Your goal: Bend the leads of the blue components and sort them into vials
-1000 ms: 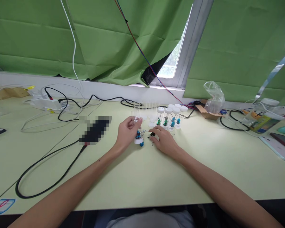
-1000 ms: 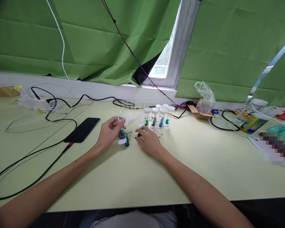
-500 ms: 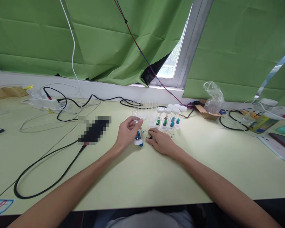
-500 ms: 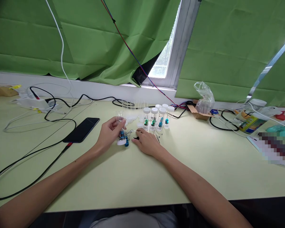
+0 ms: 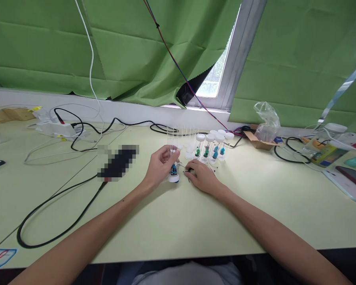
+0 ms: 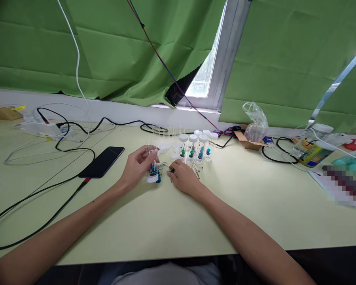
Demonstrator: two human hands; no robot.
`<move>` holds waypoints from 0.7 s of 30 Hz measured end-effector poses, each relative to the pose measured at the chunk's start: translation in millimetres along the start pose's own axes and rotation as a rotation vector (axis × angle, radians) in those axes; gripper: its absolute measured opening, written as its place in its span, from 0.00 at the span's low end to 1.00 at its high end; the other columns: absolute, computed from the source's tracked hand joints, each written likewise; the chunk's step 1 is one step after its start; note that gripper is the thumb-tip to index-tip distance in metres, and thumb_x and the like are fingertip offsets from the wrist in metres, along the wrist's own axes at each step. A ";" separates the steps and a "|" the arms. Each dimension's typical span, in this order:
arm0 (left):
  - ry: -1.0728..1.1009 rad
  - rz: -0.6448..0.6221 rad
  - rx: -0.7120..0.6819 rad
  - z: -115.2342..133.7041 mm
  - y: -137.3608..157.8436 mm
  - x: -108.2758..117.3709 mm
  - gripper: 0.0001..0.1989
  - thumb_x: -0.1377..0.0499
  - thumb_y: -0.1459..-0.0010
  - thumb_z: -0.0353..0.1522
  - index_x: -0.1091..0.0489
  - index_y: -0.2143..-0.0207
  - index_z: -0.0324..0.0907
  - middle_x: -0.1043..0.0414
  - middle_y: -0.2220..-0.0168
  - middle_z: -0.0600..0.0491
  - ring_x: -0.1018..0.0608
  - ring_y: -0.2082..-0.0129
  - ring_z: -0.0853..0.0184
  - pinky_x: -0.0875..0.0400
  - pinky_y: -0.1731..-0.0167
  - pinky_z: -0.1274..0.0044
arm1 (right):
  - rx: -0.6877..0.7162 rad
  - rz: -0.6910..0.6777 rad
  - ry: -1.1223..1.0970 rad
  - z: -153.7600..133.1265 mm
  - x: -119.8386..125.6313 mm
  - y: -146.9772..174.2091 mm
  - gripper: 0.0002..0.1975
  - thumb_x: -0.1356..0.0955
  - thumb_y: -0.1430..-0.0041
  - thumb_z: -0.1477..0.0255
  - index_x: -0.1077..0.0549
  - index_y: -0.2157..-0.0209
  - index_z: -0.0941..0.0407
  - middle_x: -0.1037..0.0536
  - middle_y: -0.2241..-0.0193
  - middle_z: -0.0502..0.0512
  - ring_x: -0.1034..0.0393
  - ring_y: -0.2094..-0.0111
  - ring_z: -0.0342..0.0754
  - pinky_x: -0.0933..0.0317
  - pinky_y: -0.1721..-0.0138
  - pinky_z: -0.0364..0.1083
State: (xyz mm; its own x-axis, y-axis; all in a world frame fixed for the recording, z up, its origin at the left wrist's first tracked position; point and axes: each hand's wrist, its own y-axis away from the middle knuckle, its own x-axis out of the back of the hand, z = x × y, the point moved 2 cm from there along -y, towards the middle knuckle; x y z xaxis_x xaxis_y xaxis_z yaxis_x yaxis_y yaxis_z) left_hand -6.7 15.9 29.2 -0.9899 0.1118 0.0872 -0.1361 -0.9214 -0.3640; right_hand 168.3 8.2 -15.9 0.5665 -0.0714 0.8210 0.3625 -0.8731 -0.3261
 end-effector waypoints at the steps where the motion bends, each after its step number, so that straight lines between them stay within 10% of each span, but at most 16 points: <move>1: 0.005 -0.002 0.004 0.3 0.2 0.1 0.21 0.36 0.47 0.48 0.29 0.60 0.41 0.29 0.73 0.54 0.27 0.76 0.70 0.34 0.78 0.79 | -0.005 0.003 0.002 0.2 -0.4 -0.2 0.06 0.35 0.35 0.72 0.27 0.58 0.56 0.26 0.55 0.57 0.30 0.54 0.50 0.38 0.54 0.48; 21: 0.161 -0.061 0.101 0.5 0.1 -0.5 0.23 0.39 0.45 0.50 0.29 0.57 0.43 0.29 0.73 0.52 0.33 0.80 0.73 0.45 0.82 0.80 | -0.095 -0.018 0.256 -5.6 -7.7 -3.5 0.08 0.39 0.31 0.70 0.31 0.56 0.56 0.31 0.57 0.57 0.31 0.62 0.48 0.42 0.65 0.45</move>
State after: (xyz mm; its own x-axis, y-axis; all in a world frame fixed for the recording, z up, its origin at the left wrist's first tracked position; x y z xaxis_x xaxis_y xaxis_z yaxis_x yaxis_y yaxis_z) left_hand -6.2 15.5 29.6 -0.9746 0.2189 -0.0465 -0.1991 -0.9430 -0.2665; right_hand 158.5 9.1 -18.5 0.3507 -0.1641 0.9220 0.2930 -0.9159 -0.2744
